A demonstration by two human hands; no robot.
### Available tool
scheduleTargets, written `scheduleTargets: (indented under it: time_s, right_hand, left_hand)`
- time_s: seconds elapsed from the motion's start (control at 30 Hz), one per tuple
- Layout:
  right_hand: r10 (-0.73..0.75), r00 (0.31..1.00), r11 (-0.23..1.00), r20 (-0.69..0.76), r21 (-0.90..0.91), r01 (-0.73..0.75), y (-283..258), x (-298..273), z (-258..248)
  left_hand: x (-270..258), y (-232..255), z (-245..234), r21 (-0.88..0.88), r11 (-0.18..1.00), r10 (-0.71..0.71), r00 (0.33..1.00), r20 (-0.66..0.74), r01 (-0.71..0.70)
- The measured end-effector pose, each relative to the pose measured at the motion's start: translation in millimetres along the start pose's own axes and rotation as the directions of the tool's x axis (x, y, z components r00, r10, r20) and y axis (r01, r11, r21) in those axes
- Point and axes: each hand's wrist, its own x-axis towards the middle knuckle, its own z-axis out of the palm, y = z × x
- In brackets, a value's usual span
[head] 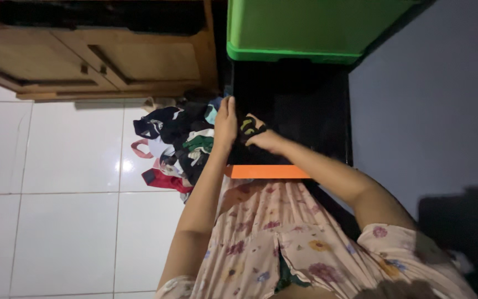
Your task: The person folds various small clothing items, including socks and underwear, one by one and places them into an open drawer. The person handles each item individually, folding it neatly before stacking it inside the drawer.
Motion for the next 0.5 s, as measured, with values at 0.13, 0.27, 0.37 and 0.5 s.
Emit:
scheduleTargets:
  time_s: [0.13, 0.27, 0.37, 0.5]
  right_hand:
    - [-0.008, 0.962, 0.894, 0.273, -0.429, 0.129, -21.6, 22.9, -61.6]
    - [-0.529, 0.843, 0.726, -0.096, -0.565, 0.391, -13.9, 57.1, -125.2]
    - [-0.238, 0.694, 0.964, -0.679, -0.255, 0.080, 1.4, 96.7, -171.5]
    - [0.180, 0.408, 0.904, -0.895, 0.313, 0.290, 2.7, 139.0, -203.7]
  left_hand:
    - [-1.1, 5.4, 0.7, 0.098, 0.994, 0.059, 0.997, -0.041, -0.054]
    - [-5.7, 9.6, -2.2, 0.140, 0.990, 0.019, 1.000, -0.020, -0.016]
    - [-5.4, 15.0, -3.4, 0.147, 0.989, 0.036, 0.999, -0.016, -0.033]
    - [-8.4, 21.1, -6.4, 0.152, 0.987, 0.045, 0.999, -0.005, -0.043]
